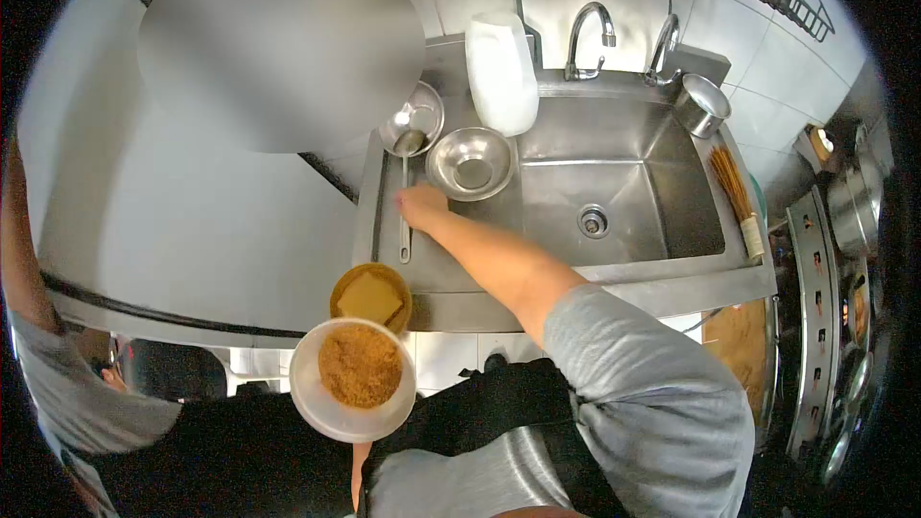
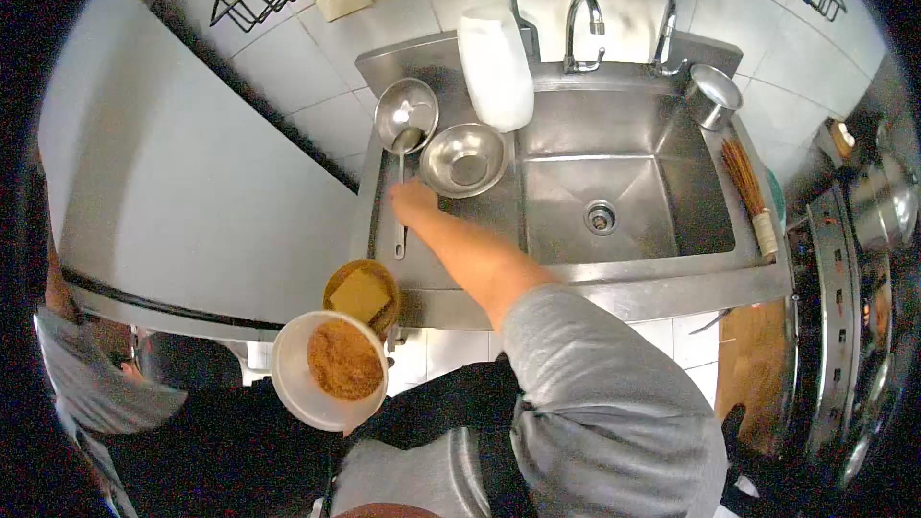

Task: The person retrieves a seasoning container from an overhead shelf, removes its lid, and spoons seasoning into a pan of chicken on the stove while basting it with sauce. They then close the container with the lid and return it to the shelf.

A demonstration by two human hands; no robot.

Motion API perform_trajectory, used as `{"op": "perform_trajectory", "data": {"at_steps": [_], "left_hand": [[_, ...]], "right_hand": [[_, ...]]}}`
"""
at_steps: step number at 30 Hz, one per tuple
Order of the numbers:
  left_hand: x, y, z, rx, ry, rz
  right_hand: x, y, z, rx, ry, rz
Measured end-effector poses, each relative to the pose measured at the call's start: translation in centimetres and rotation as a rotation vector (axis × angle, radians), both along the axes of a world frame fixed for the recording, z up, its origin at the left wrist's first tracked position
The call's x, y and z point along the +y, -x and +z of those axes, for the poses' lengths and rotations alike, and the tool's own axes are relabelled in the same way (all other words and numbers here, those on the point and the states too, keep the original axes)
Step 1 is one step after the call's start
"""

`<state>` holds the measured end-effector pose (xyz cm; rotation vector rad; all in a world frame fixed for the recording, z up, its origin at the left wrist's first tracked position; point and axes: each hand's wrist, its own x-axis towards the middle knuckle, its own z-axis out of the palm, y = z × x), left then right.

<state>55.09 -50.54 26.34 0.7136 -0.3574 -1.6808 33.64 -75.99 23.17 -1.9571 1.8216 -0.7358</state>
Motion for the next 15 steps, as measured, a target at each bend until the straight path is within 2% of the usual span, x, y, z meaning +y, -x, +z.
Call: {"op": "perform_trajectory", "data": {"at_steps": [3, 6, 9, 12, 15], "left_hand": [[-0.2, -2.1, 0.2, -0.029, 0.009, 0.047], [-0.6, -3.2, 0.5, -0.047, 0.011, 0.079], [-1.0, -3.5, 1.0, -0.07, 0.021, 0.088], [-1.0, -3.6, 1.4, -0.089, 0.036, 0.102], [-1.8, -3.0, 1.7, -0.121, 0.051, 0.083]], "right_hand": [[-0.8, -1.3, 1.3, 0.103, -0.173, -0.016], [-1.4, -2.0, 0.7, 0.074, -0.164, -0.084], [-1.3, -2.6, -0.5, -0.142, -0.051, -0.33], [-2.0, -3.4, -0.3, -0.335, -0.172, -0.403], [-2.1, -4.1, -0.4, -0.598, -0.121, -0.495]]}}
